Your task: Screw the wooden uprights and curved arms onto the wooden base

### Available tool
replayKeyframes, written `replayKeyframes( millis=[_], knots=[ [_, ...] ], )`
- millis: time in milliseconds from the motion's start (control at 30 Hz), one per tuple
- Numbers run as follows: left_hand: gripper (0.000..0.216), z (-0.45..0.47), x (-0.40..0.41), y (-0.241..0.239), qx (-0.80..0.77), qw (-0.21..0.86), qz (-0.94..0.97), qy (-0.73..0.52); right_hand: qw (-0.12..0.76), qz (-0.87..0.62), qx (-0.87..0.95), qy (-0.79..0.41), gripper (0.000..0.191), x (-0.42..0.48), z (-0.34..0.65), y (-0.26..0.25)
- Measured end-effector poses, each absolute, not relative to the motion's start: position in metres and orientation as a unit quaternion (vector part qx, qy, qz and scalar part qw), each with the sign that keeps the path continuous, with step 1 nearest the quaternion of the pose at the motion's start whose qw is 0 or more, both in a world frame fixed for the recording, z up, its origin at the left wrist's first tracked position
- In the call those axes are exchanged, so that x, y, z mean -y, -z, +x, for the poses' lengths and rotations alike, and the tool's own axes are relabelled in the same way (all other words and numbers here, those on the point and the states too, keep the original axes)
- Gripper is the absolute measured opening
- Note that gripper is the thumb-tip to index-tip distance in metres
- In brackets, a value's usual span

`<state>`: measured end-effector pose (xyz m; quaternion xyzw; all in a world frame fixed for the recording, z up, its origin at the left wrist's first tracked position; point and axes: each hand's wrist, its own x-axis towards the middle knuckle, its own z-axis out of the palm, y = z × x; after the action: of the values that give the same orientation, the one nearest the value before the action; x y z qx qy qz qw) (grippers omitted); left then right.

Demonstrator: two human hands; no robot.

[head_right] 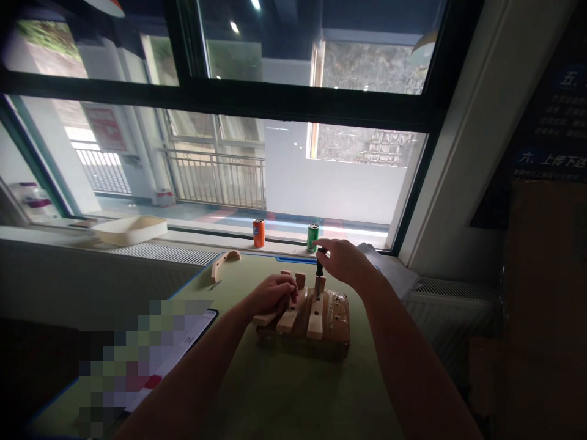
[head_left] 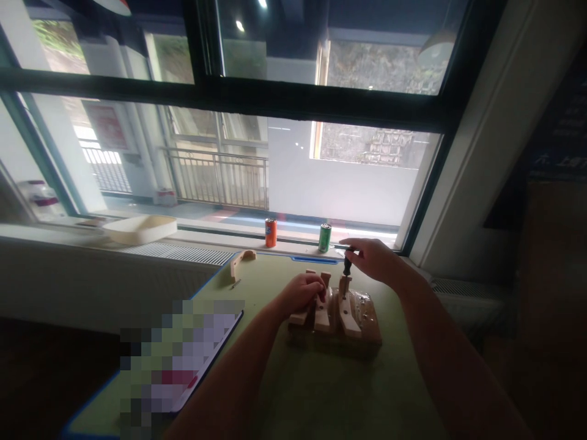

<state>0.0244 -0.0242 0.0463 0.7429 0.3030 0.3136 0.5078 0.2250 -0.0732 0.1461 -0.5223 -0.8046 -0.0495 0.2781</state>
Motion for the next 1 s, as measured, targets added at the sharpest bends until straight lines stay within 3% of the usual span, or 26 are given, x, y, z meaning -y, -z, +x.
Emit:
replayKeyframes(
  millis=[267, 600, 800, 1000],
  knots=[
    [0.020, 0.0237, 0.0272, -0.0483, -0.305, 0.500, 0.747, -0.315, 0.233, -0.593, 0.758, 0.138, 0.037, 0.0752, 0.2232, -0.1460],
    [0.022, 0.0239, 0.0294, -0.0507, -0.322, 0.473, 0.758, -0.312, 0.266, -0.566, 0.774, 0.100, 0.029, 0.0787, 0.2227, -0.1497],
    [0.023, 0.0246, 0.0292, -0.0507, -0.320, 0.447, 0.770, -0.323, 0.247, -0.589, 0.761, 0.117, 0.042, 0.0754, 0.2239, -0.1469],
    [0.022, 0.0241, 0.0305, -0.0517, -0.317, 0.441, 0.773, -0.327, 0.263, -0.568, 0.772, 0.110, 0.032, 0.0748, 0.2224, -0.1458]
  ],
)
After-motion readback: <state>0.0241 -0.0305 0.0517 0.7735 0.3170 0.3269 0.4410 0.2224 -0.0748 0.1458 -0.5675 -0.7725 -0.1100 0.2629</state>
